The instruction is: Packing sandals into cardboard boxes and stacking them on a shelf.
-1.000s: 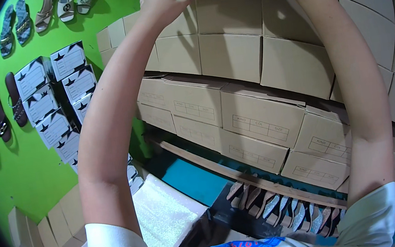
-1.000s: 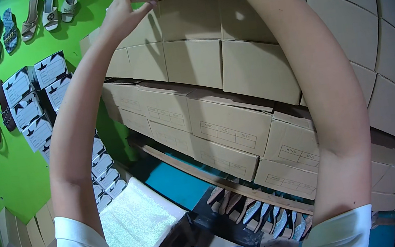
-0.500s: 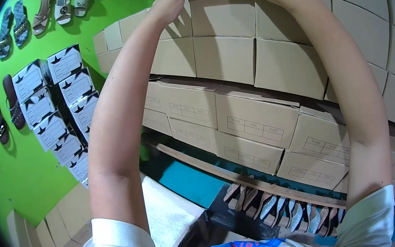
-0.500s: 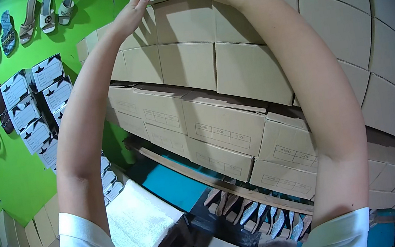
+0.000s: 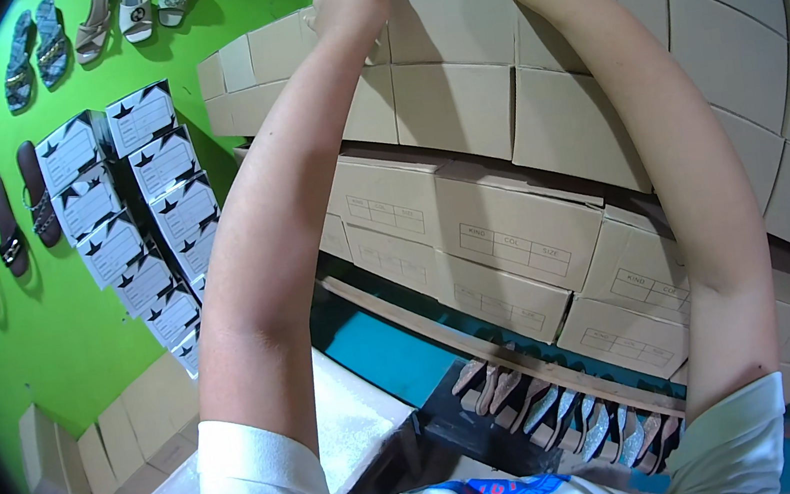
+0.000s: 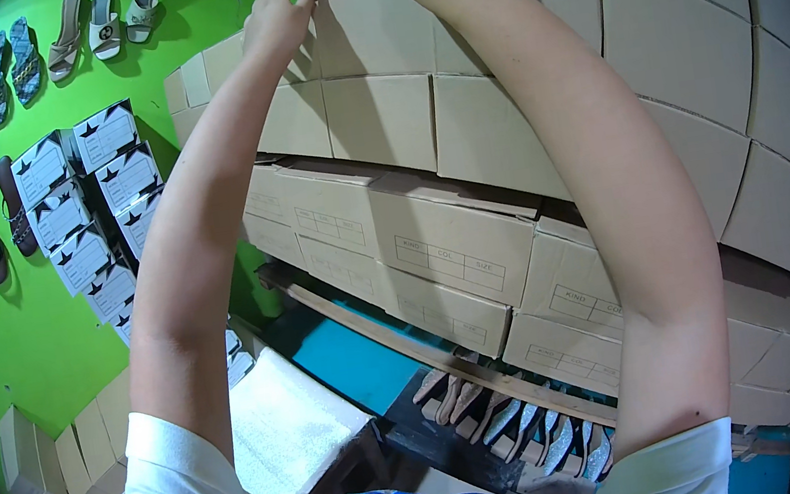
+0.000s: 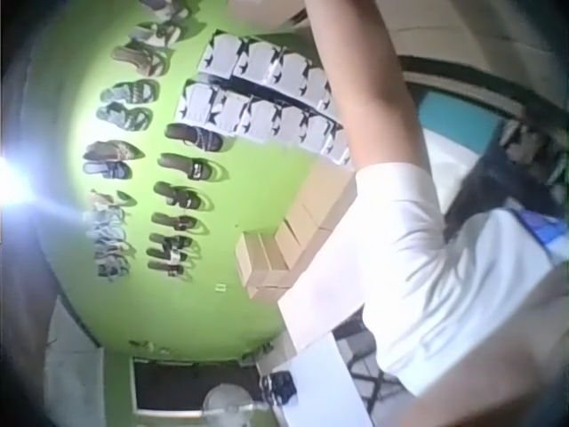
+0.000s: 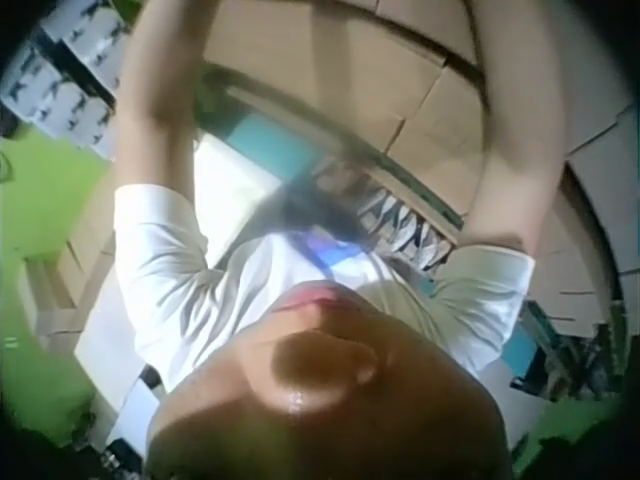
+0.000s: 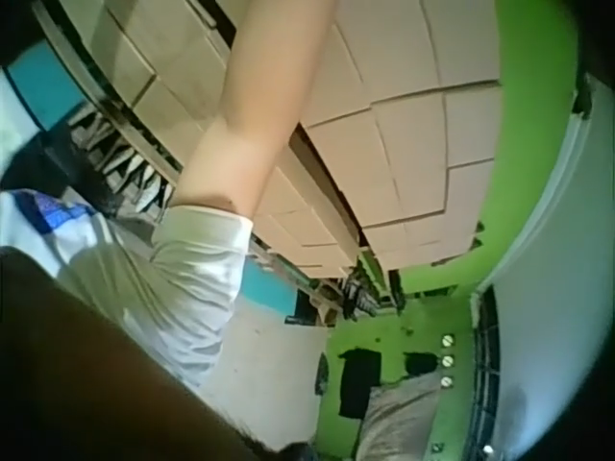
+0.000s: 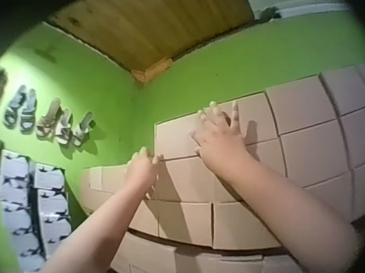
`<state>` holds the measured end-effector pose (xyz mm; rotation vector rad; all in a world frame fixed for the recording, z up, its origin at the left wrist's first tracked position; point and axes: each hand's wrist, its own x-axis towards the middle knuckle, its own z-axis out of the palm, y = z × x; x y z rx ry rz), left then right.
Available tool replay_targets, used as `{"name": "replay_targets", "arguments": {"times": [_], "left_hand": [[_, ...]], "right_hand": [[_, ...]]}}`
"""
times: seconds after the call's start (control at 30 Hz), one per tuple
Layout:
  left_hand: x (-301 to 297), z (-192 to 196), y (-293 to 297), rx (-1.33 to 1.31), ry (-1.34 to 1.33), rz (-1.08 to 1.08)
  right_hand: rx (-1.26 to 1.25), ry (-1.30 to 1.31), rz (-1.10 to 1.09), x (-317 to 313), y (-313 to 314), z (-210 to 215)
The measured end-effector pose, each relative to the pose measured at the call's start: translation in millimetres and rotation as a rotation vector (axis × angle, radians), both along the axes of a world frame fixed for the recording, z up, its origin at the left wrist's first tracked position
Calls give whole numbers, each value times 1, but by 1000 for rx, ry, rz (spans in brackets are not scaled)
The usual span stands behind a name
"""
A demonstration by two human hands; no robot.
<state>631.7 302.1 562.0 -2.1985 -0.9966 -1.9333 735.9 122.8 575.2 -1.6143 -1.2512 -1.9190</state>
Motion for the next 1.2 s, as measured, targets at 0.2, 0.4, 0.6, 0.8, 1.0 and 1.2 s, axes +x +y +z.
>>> {"name": "replay_targets", "arguments": {"times": [0.2, 0.4, 0.6, 0.8, 1.0, 1.2], "left_hand": [[-7, -2, -48, -141, 103, 38], [-30, -24, -29, 61, 232, 64], [-71, -88, -33, 290, 390, 403], [-162, -163, -57, -189, 705, 453], [-297, -293, -83, -775, 659, 451], [-447, -453, -185, -1404, 524, 625]], "right_hand": [[72, -23, 12, 13, 10, -3], [33, 50, 57, -22, 10, -15], [-103, 110, 383, -60, 26, -40], [-331, 73, 279, -97, 89, -94], [-1002, 222, 644, -146, 135, -218], [-1619, 274, 803, -179, 152, -388]]}}
